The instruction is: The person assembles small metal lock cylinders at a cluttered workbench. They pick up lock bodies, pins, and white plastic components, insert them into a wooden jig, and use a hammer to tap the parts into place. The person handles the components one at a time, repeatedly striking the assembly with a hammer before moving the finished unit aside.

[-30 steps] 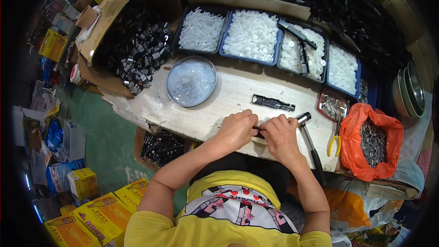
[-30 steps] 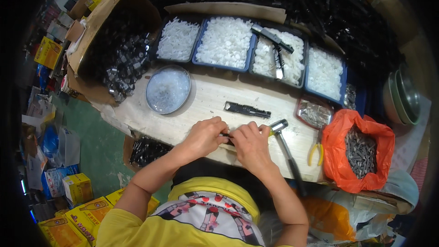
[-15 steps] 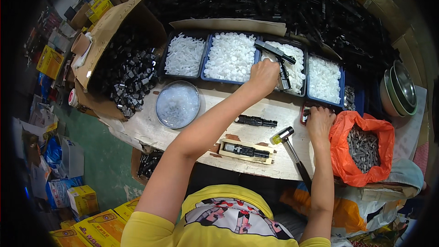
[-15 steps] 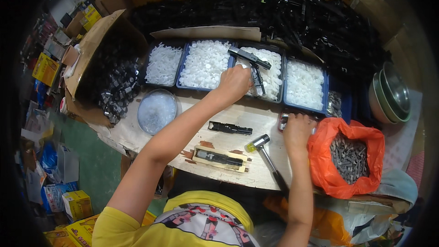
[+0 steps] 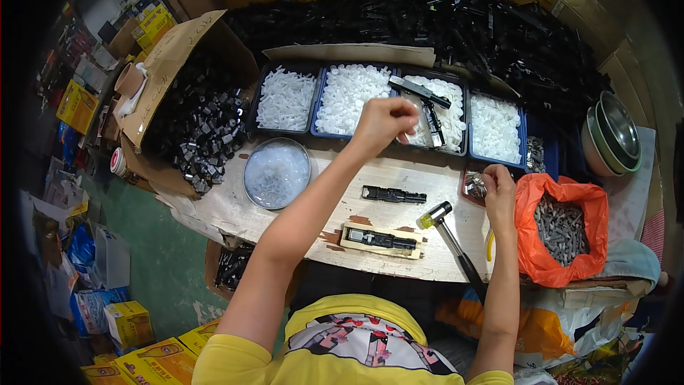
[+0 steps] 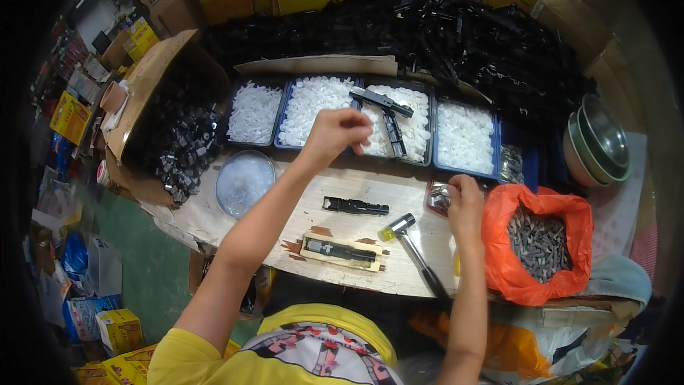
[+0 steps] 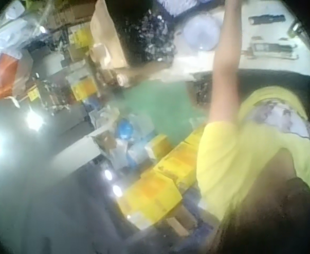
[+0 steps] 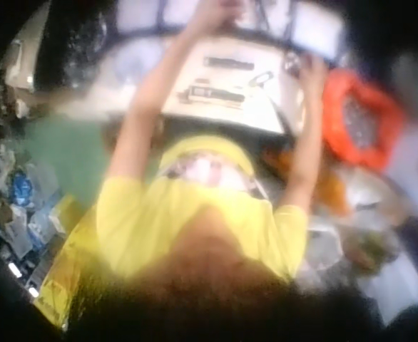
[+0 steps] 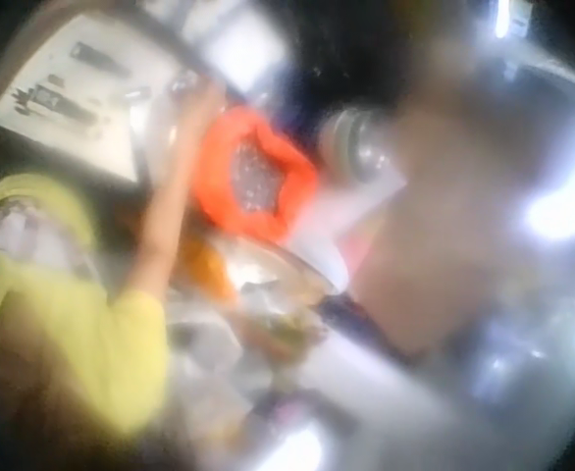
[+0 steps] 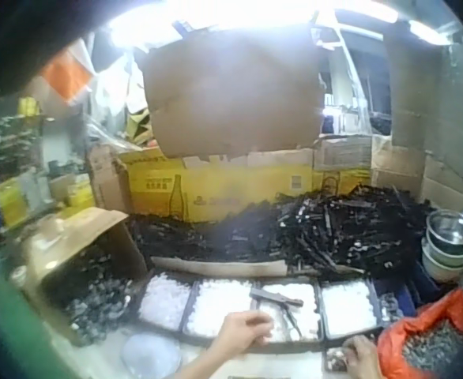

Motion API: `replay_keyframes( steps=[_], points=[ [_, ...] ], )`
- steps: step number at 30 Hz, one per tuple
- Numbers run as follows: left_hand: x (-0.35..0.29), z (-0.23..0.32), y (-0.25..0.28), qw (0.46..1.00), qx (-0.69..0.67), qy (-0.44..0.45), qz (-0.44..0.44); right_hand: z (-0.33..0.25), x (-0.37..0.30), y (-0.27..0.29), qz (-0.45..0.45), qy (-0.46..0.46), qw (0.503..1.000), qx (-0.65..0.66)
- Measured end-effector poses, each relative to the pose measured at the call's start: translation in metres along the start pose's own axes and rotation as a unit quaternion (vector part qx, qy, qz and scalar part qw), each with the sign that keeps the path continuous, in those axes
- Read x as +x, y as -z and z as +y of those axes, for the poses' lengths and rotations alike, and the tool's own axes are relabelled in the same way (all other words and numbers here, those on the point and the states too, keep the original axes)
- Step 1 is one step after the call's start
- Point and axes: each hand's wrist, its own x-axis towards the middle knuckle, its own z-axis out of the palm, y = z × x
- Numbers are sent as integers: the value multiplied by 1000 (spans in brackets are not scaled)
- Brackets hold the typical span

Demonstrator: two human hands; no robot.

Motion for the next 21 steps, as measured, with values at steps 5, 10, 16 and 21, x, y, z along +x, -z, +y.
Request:
replay_keyframes(
  steps=[5,10,16,21],
  points=[
    [-95,-17,-14,978,-191,61,-50,-58,-21,-18,-72,-76,914,393],
    [-149,-41,-20,965,-256,7,-50,-110,-49,-48,-167,-121,853,480],
    [-164,-41,-15,970,-239,-30,-24,-124,-61,-57,-218,-149,831,489],
    [-171,-40,-14,989,-92,-117,-7,-126,-61,-56,-242,-146,859,428]
  ],
)
